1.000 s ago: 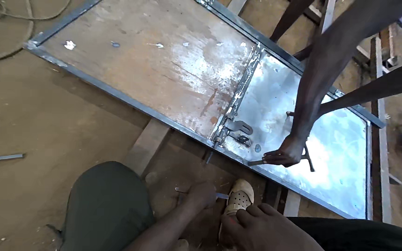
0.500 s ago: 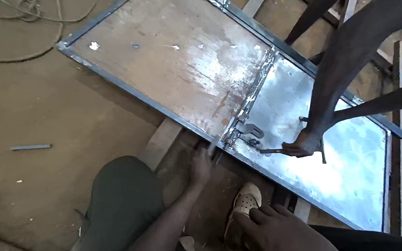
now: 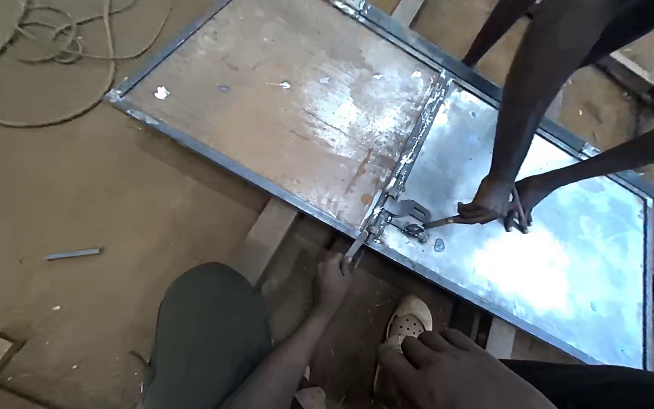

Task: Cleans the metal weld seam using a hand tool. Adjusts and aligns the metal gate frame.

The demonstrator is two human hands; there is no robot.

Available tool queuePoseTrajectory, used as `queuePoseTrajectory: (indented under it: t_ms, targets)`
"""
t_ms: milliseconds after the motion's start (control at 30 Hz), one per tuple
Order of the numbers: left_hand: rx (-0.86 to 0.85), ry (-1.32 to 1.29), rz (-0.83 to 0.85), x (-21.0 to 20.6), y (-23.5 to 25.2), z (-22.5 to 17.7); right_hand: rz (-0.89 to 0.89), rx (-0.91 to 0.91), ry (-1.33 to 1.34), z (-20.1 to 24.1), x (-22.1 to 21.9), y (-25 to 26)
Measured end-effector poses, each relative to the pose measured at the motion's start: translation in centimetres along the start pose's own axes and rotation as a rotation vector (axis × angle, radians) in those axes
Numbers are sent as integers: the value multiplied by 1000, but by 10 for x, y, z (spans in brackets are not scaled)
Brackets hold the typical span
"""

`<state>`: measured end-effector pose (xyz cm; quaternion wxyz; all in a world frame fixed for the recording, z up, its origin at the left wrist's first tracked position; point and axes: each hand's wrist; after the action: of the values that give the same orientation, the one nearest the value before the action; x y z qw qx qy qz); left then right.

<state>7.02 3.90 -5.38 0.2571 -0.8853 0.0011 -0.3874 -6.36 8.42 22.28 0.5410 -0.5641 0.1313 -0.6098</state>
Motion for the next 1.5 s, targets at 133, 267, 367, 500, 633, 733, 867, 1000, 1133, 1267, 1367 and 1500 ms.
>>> queuePoseTrajectory:
  t_ms: [133,267,367,500,633,733,867,1000,1133,1267,1367,1500]
  targets:
    - [23,-25,-100,18,15,5,6,-39,9,-3,3,-3]
    - [-29,17,-48,27,16,2,5,-16,12,-2,7,-6]
    - [-41,102,-53,44,27,1,28,6,38,-3,15,-5]
    - [-162,115,-64,48,48,2,18,51,107,-14,17,4]
    - [-351,315,49,51,73,-5,68,-80,98,-13,29,4]
    - [-418,512,116,57,84,-22,27,-52,95,-17,24,0]
    - [-345,358,128,56,60,-22,30,-16,100,-16,14,-5]
    - [-178,231,105,36,34,-21,54,-47,96,-12,19,-13]
    - [-147,201,55,30,66,-32,26,8,82,-7,11,-17]
    - [-168,262,125,41,54,-23,76,-43,79,-12,5,-20]
    - [-211,239,62,44,45,-23,53,-79,66,-19,2,-20]
    - [-197,331,149,31,71,-52,84,-101,56,-22,0,-14]
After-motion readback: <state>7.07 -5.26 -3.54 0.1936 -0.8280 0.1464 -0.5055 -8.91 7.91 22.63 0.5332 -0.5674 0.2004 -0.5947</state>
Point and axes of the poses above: each hand's wrist, its own y-axis towards the middle knuckle, its own x-axis out of the back of the hand, z = x × y, and after that the axes turned 8 degrees about y, right-handed
